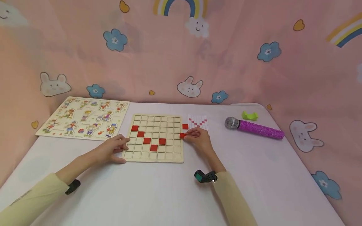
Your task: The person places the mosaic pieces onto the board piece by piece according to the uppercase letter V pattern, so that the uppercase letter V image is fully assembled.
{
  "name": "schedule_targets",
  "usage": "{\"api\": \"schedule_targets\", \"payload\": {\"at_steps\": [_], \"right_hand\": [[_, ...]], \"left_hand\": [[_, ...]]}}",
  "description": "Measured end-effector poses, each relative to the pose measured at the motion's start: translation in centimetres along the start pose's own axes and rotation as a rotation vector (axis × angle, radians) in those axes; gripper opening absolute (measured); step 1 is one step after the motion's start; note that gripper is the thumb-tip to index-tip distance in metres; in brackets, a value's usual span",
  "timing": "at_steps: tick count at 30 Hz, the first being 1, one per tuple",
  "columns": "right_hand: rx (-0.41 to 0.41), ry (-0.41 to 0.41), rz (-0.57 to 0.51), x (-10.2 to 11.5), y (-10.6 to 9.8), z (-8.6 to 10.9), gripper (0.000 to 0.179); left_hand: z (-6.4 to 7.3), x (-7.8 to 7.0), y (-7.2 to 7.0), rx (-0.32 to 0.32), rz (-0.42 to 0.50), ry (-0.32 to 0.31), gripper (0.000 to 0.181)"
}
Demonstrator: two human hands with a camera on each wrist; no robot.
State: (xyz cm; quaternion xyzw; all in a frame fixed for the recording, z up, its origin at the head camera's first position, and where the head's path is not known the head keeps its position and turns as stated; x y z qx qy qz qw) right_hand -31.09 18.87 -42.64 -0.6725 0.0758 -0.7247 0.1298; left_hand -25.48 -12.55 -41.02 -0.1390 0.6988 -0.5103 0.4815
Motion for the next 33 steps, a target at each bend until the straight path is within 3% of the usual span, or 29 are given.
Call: {"api": "schedule_targets", "payload": {"at_steps": [5,13,19,25,32,33], "right_hand": [[0.025,-0.039,-0.015,0.8,1.0,-0.4,0.031],[-0.026,-0.025,-0.029,0.6,1.0,-0.1,0.032],[-0.016,-0.065,-0.038,0.9,1.5,0.0,0.029],[-0.006,-0.077,-0.044,1.0,2.4,-0.2,0.027],[-0.026,-0.084,-0.056,1.1,2.3,-0.2,0.027],[-0.028,-0.088,-0.053,1.1,2.2,-0.1,0.027]], "left_hand": [[0.4,0.4,-0.4,-0.013,-0.008,0.003,0.028],[0.0,-0.1,-0.2,-0.014,0.009,0.045,0.029],[0.0,0.2,0.2,0.012,0.06,-0.002,0.071],[0.4,0.5,0.2,0.006,0.099,-0.02,0.044],[0.0,0.2,0.2,0.002,0.106,-0.004,0.049],[-0.1,0.1,0.2,0.002,0.103,-0.003,0.043]]}}
Point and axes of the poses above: each hand's wrist, its own z-axis away from the middle knuckle, its own y-axis out of the palm, x = y × z, the point moved 9 cm from there along -z, towards the middle knuckle, and after that the axes turned 10 degrees about -z, right-handed, at the moved point
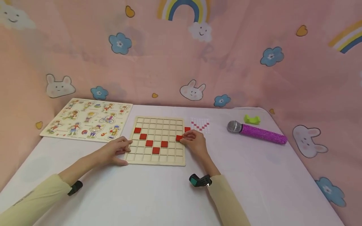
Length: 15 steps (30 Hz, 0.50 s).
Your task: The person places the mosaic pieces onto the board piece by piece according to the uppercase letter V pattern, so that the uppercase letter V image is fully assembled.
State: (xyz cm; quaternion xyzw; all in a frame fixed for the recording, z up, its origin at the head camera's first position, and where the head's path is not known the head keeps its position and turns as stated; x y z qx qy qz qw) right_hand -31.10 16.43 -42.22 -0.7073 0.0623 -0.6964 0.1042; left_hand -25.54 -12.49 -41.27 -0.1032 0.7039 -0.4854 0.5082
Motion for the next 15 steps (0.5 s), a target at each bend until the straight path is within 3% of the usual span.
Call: {"api": "schedule_targets", "payload": {"at_steps": [9,15], "right_hand": [[-0.008,-0.018,0.005,0.12,-0.3,0.14,0.026],[0.002,-0.03,0.032,0.37,0.29,-0.23,0.026]], "left_hand": [[-0.53,-0.11,0.32,0.024,-0.026,-0.017,0.032],[-0.14,0.14,0.05,0.018,-0.025,-0.042,0.046]]}}
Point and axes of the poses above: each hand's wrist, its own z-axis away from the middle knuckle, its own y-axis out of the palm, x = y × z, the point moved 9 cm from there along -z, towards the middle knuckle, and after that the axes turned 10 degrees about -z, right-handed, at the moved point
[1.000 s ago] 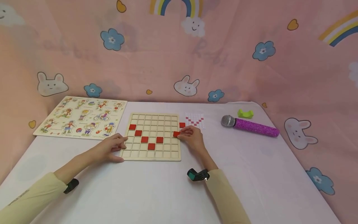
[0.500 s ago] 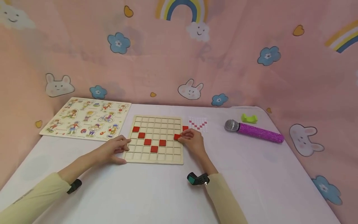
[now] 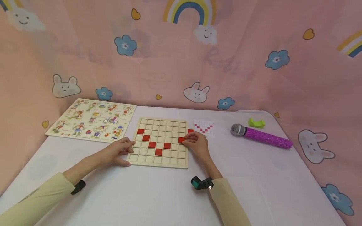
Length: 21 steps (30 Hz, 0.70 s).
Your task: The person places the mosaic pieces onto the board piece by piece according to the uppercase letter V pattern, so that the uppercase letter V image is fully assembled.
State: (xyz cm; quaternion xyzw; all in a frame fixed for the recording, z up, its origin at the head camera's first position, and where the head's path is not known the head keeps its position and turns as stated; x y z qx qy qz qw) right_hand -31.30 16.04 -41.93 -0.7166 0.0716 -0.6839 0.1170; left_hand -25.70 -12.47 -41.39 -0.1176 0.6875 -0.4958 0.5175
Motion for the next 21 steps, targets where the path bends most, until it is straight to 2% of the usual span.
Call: {"api": "schedule_targets", "payload": {"at_steps": [2,9,21], "right_hand": [[0.001,-0.011,0.012,0.1,0.0,0.0,0.026],[0.015,-0.047,0.045,0.6,0.2,0.0,0.027],[0.045,-0.103,0.077,1.8,1.4,-0.3,0.026]], "left_hand": [[0.0,0.0,0.0,0.0,0.001,0.001,0.051],[-0.2,0.2,0.1,-0.005,-0.007,-0.002,0.032],[-0.1,0.1,0.1,-0.021,-0.018,0.039,0.033]]}}
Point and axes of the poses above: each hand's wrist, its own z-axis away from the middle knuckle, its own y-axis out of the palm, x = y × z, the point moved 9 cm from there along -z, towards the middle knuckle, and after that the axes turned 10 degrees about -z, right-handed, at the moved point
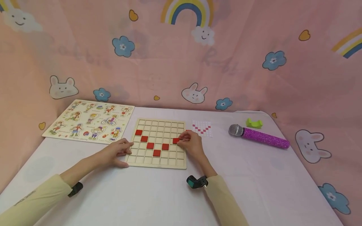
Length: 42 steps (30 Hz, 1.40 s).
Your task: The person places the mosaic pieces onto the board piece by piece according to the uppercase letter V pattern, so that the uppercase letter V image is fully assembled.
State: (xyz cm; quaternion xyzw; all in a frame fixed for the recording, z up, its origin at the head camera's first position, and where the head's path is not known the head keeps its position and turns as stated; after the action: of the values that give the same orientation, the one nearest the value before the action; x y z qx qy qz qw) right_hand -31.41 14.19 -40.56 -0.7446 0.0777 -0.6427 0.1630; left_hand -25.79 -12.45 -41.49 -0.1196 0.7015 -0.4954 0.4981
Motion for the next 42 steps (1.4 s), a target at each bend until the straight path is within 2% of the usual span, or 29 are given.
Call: {"api": "schedule_targets", "payload": {"at_steps": [5,10,12,15,17,31,42], "right_hand": [[0.005,0.008,0.01,0.15,0.32,-0.11,0.026],[0.012,0.002,0.028,0.2,0.47,-0.28,0.026],[0.015,-0.001,0.037,0.19,0.47,-0.33,0.025],[0.016,0.0,0.047,0.18,0.46,-0.38,0.025],[0.018,0.002,0.049,0.17,0.46,-0.4,0.025],[0.056,0.015,0.044,0.33,0.7,-0.5,0.026],[0.099,0.028,-0.036,0.11,0.86,-0.31,0.027]], "left_hand": [[0.06,-0.06,0.0,0.007,0.021,-0.006,0.035],[0.17,-0.19,-0.09,0.006,0.012,-0.013,0.053],[0.17,-0.24,-0.11,0.007,0.008,-0.017,0.051],[0.13,-0.35,-0.1,0.009,0.016,-0.017,0.034],[0.12,-0.41,-0.09,0.008,0.019,-0.015,0.03],[0.17,-0.67,-0.21,-0.004,0.003,0.016,0.03],[0.24,-0.7,-0.27,0.002,-0.002,0.008,0.041]]}}
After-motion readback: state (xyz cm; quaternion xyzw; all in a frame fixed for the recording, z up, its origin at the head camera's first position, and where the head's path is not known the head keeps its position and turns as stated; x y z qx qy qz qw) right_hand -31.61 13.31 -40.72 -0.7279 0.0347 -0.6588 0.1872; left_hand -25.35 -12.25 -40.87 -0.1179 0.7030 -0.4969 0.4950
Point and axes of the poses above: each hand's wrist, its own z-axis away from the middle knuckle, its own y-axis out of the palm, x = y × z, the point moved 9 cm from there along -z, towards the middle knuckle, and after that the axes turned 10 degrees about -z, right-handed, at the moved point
